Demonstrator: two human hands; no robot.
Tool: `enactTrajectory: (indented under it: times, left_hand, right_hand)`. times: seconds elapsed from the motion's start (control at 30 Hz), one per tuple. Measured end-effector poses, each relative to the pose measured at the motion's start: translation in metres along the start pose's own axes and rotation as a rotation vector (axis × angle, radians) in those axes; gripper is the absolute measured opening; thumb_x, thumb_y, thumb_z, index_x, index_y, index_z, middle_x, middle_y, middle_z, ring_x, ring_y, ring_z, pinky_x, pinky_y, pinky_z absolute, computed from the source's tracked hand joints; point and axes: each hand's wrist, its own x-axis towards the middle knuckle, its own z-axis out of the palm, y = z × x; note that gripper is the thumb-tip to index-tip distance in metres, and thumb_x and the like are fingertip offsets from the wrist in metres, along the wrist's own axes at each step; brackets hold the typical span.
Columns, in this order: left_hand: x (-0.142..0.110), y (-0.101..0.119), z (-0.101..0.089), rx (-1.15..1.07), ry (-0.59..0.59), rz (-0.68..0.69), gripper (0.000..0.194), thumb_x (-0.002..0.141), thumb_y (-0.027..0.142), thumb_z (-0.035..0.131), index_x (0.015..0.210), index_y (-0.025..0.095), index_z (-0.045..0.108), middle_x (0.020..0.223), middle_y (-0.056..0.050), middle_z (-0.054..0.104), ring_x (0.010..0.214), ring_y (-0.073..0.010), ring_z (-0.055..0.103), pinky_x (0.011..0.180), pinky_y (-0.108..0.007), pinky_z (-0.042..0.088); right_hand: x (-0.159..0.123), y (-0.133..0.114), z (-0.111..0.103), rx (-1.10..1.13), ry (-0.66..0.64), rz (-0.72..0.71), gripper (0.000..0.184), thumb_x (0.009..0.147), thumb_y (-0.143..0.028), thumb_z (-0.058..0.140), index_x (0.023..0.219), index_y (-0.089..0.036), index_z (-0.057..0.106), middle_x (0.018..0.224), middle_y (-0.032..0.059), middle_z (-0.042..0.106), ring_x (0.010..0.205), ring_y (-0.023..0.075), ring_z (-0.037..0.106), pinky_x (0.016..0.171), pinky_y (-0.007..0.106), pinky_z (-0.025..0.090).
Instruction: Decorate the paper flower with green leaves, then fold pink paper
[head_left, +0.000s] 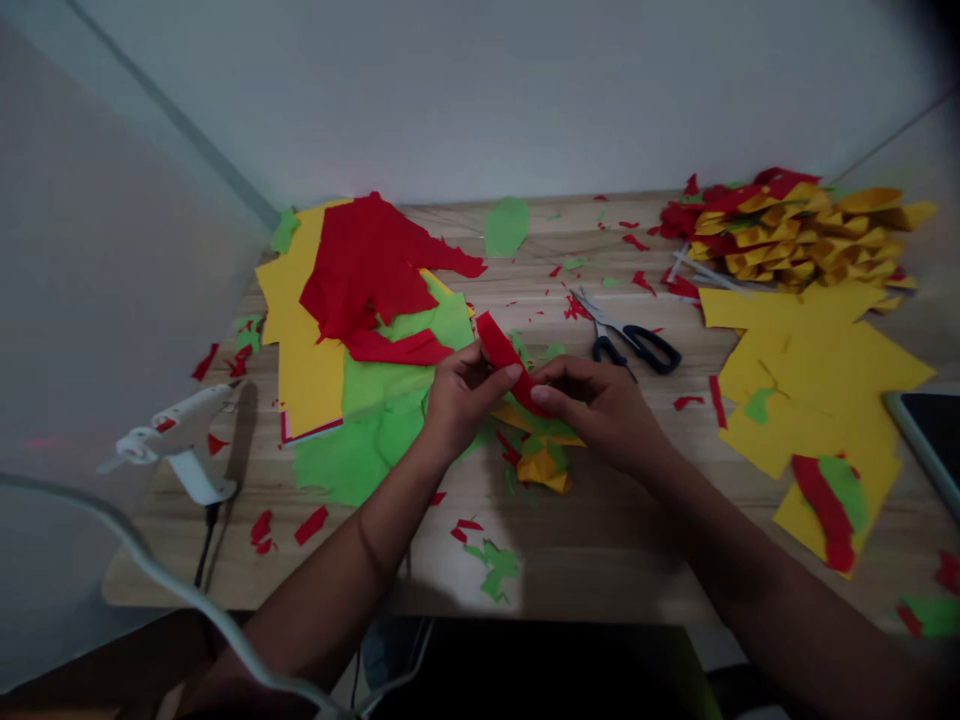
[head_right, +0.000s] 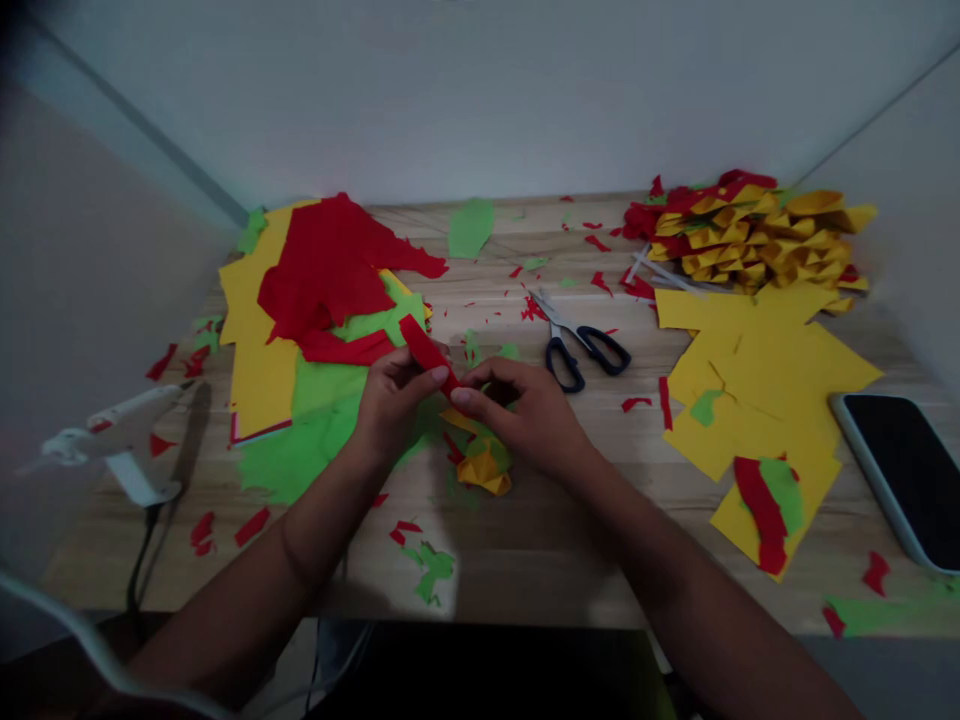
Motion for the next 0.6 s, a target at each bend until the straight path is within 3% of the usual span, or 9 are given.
enactTrajectory:
  times: [0.17, 0.37, 0.6]
  left_hand:
    - [-0.001, -0.002, 0.003, 0.017, 0.007, -0.017, 0.034, 0.066, 0.044, 0.086, 0.074, 0.017, 0.067, 0.070, 0.001, 0.065, 0.062, -0.0108, 0.056, 0.062, -0.023, 0.048]
    - [0.000, -0.003, 0.010, 0.028, -0.038, -0.063, 0.043, 0.056, 0.051, 0.089, 0.075, 0.016, 0.073, 0.070, -0.002, 0.070, 0.063, -0.0136, 0.061, 0.063, -0.026, 0.050]
    - [0.002, 0.003, 0.008, 0.142, 0.041, 0.044, 0.044, 0.061, 0.054, 0.085, 0.070, 0.013, 0.073, 0.063, -0.001, 0.066, 0.057, -0.0111, 0.055, 0.059, -0.025, 0.045]
  right_hand:
    - [-0.002, 0.005, 0.002, -0.189, 0.059, -0.070, 0.020, 0.088, -0.038, 0.065, 0.083, -0.019, 0.070, 0.072, 0.0014, 0.068, 0.060, 0.0130, 0.054, 0.057, 0.026, 0.039]
    - [0.003, 0.007, 0.000, -0.166, 0.072, -0.106, 0.023, 0.082, -0.038, 0.066, 0.072, -0.018, 0.066, 0.059, -0.0021, 0.061, 0.052, 0.0102, 0.048, 0.051, 0.024, 0.034]
    - [0.001, -0.010, -0.002, 0.126, 0.055, 0.054, 0.036, 0.062, -0.049, 0.080, 0.067, -0.017, 0.065, 0.056, -0.0022, 0.061, 0.048, 0.0095, 0.051, 0.049, 0.023, 0.040]
